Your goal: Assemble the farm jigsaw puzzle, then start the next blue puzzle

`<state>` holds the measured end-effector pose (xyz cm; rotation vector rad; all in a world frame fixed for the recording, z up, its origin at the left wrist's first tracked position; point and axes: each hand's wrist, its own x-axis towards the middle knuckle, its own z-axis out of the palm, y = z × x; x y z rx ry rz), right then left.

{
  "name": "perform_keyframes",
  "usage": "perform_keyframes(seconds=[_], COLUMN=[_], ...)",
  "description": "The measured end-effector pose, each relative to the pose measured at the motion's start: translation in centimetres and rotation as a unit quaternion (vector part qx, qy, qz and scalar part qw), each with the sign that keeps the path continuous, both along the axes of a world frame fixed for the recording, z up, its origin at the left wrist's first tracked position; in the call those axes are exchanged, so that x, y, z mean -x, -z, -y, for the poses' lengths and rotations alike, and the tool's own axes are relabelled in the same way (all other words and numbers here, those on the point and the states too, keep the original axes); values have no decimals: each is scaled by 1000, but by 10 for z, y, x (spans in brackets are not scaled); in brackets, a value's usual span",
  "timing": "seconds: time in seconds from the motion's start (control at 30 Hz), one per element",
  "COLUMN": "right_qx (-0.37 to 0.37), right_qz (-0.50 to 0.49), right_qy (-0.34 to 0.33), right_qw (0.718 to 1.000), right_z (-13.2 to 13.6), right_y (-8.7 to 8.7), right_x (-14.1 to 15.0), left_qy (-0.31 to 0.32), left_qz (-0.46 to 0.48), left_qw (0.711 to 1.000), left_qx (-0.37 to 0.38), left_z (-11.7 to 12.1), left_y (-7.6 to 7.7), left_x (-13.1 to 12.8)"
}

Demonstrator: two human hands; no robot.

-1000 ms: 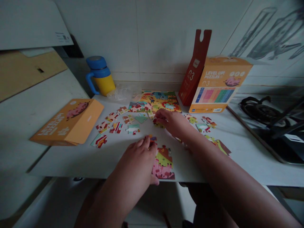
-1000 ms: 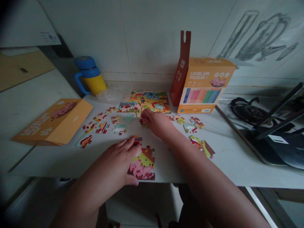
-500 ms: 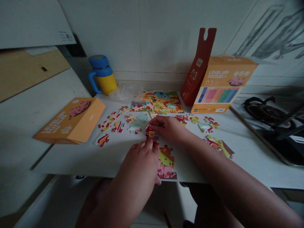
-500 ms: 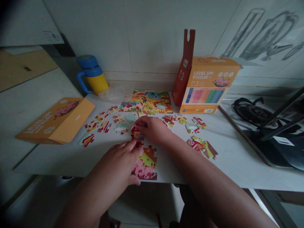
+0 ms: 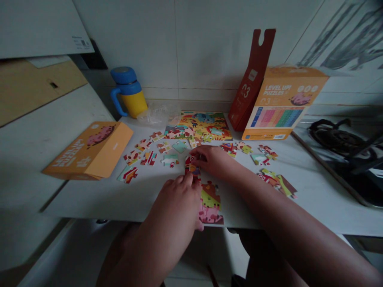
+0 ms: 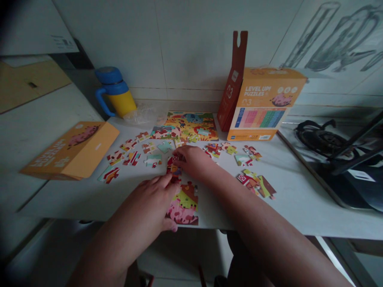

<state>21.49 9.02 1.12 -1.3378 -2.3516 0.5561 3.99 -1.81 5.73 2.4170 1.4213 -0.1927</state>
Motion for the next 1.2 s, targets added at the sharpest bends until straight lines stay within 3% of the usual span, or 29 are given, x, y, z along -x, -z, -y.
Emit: perform_keyframes(seconds=[0.5,0.7,0.83,1.03,1.2], right_qx=[-33,-56,-82,-94,-94], right_qz=[54,-18,-47,-47,-47], right_qy=[-33,-3,23,69,104], right_qw=[997,998,995,992,989], right_z=[1,-3,-6,-7,-10], right_y=[2,6,2,-3,-2], right_x=[-1,-8,-15,-21,-25], left_qy=[10,16,22,-111,-291], left_qz=[8,70,132,83,-20], left_qw=[1000,997,987,973,941], left_qx=[2,-25,-86,-187,-173], left_z=[0,-1,-11,-41,-42], left_y=[2,10,12,6,2], left_x=[4,18,38,103,169])
